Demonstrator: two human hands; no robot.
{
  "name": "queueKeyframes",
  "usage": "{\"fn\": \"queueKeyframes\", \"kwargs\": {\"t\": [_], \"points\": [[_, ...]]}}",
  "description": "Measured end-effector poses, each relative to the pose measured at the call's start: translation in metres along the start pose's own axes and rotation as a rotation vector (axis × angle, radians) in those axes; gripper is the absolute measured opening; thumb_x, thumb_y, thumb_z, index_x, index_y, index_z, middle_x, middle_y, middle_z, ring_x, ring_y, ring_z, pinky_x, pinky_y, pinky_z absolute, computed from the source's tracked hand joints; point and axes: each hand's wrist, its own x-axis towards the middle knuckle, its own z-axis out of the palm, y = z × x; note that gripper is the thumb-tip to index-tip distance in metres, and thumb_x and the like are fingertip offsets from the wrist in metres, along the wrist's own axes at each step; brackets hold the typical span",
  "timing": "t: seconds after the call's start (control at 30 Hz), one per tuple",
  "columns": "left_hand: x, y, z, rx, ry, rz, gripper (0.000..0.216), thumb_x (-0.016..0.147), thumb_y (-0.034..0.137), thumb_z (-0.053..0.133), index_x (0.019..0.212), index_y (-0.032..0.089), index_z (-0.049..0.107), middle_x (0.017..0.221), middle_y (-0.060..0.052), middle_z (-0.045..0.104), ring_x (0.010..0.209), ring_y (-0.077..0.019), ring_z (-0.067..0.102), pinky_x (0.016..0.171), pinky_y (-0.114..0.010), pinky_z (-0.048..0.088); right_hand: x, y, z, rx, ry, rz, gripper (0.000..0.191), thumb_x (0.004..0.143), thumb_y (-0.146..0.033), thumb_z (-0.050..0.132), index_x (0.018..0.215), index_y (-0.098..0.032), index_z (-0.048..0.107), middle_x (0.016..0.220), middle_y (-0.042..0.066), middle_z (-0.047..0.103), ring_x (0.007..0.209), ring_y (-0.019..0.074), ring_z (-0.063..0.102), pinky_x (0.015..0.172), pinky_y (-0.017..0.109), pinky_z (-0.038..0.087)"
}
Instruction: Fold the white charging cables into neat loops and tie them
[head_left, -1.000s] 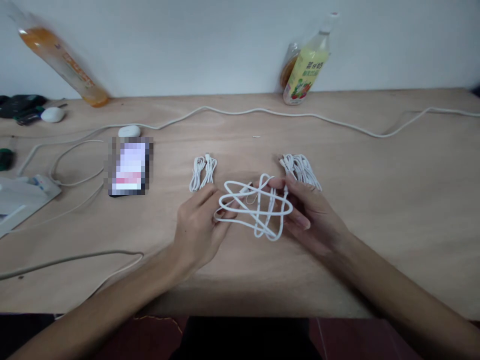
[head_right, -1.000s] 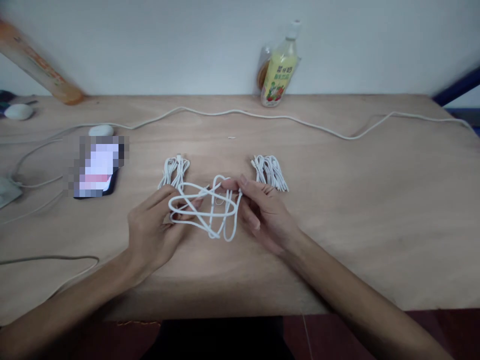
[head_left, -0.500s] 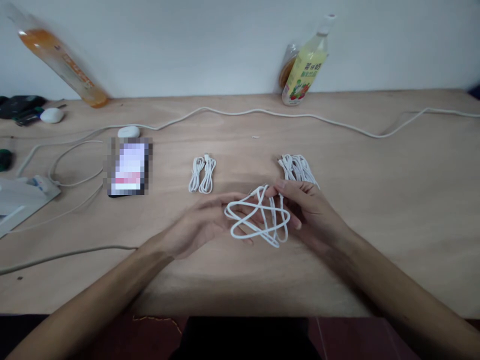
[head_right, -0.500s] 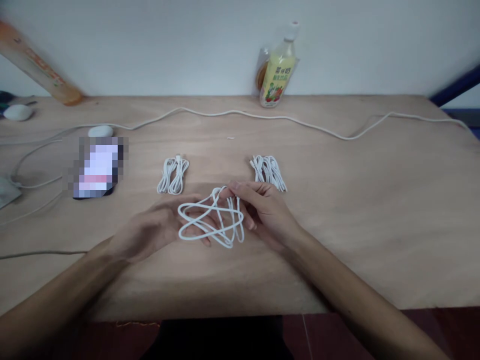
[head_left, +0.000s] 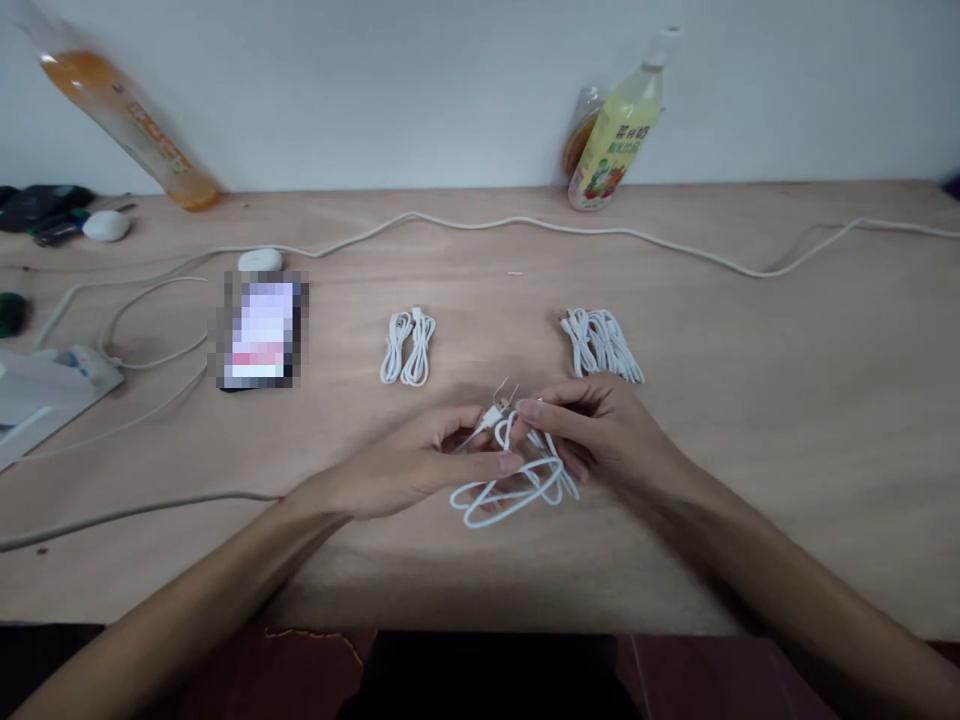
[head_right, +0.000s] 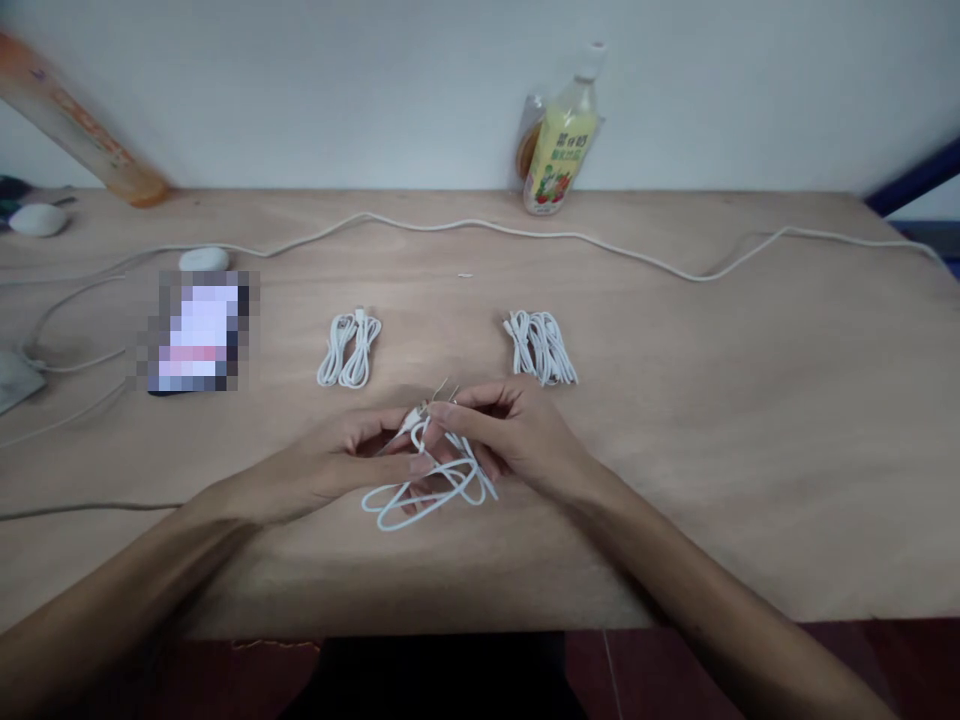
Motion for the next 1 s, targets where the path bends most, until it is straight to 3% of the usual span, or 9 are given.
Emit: {"fn": "queueKeyframes", "kwargs": {"t": [0.1,0.2,0.3,0.4,0.53,0.7,0.87,1.0], "points": [[0.0,-0.001,-0.001,0.027,0.051,0.046,0.016,0.09,0.036,0.082,0.082,0.024,0.074,0.08,-0.002,0.069,0.087,-0.0239,0.072,0.077,-0.036,0.063,0.0,0.001,0.0,-0.002,0.077,-0.01,0.034,0.089,-0.052,0.085,0.075,-0.021,0.086,0.038,-0.007,0.049,0.035,0.0069,0.035,0.038,0.022,0.022],[0.0,-0.002,-0.002,0.051,0.081,0.044,0.036,0.088,0.039,0.083,0.071,0.024,0.056,0.074,0.003,0.054,0.074,-0.0184,0.062,0.069,-0.031,0.059,-0.001,0.004,-0.001,-0.01,0.142,-0.032,0.037,0.088,-0.054,0.085,0.074,-0.02,0.086,0.038,-0.006,0.049,0.035,0.0071,0.035,0.037,0.022,0.022],[0.001,-0.001,-0.003,0.084,0.101,0.062,0.043,0.094,0.035,0.075,0.071,0.025,0.04,0.075,0.005,0.039,0.068,-0.014,0.05,0.066,-0.026,0.05,-0.002,0.006,-0.002,-0.015,0.217,-0.075,0.037,0.089,-0.054,0.084,0.073,-0.02,0.086,0.038,-0.006,0.048,0.036,0.0069,0.034,0.038,0.022,0.022],[0.002,-0.001,-0.002,0.184,0.22,0.135,0.043,0.099,0.033,0.067,0.071,0.025,0.035,0.073,0.006,0.033,0.066,-0.0136,0.041,0.063,-0.025,0.043,0.0,0.005,-0.002,0.008,0.326,-0.113,0.035,0.09,-0.05,0.084,0.072,-0.02,0.085,0.039,-0.005,0.05,0.035,0.0072,0.036,0.039,0.023,0.023],[0.005,-0.004,-0.001,0.209,0.414,0.22,0.041,0.101,0.033,0.065,0.073,0.025,0.036,0.074,0.004,0.046,0.068,-0.0138,0.046,0.062,-0.026,0.043,0.003,0.002,0.0,0.029,0.456,-0.161,0.032,0.085,-0.047,0.088,0.069,-0.02,0.084,0.04,-0.004,0.053,0.036,0.0073,0.038,0.038,0.024,0.022],[0.008,-0.01,-0.004,0.237,0.595,0.336,0.042,0.099,0.026,0.066,0.069,0.025,0.038,0.071,0.003,0.048,0.071,-0.0154,0.058,0.069,-0.03,0.055,0.003,-0.001,0.002,0.036,0.547,-0.161,0.034,0.084,-0.053,0.089,0.072,-0.022,0.085,0.041,-0.004,0.052,0.037,0.0078,0.037,0.04,0.025,0.021],[0.011,-0.015,-0.005,-0.03,0.664,0.38,0.041,0.095,0.022,0.073,0.071,0.025,0.039,0.086,-0.001,0.069,0.087,-0.0173,0.075,0.091,-0.036,0.064,0.002,0.002,0.0,-0.018,0.545,-0.154,0.037,0.089,-0.058,0.086,0.076,-0.023,0.085,0.043,-0.005,0.05,0.04,0.009,0.039,0.042,0.026,0.025],[0.011,-0.012,-0.003,-0.28,0.643,0.372,0.025,0.082,0.017,0.084,0.086,0.022,0.06,0.093,0.001,0.075,0.09,-0.0166,0.078,0.089,-0.032,0.065,0.003,0.002,0.0,-0.003,0.555,-0.131,0.037,0.086,-0.057,0.087,0.076,-0.021,0.084,0.041,-0.005,0.049,0.039,0.0079,0.038,0.042,0.025,0.022]]}}
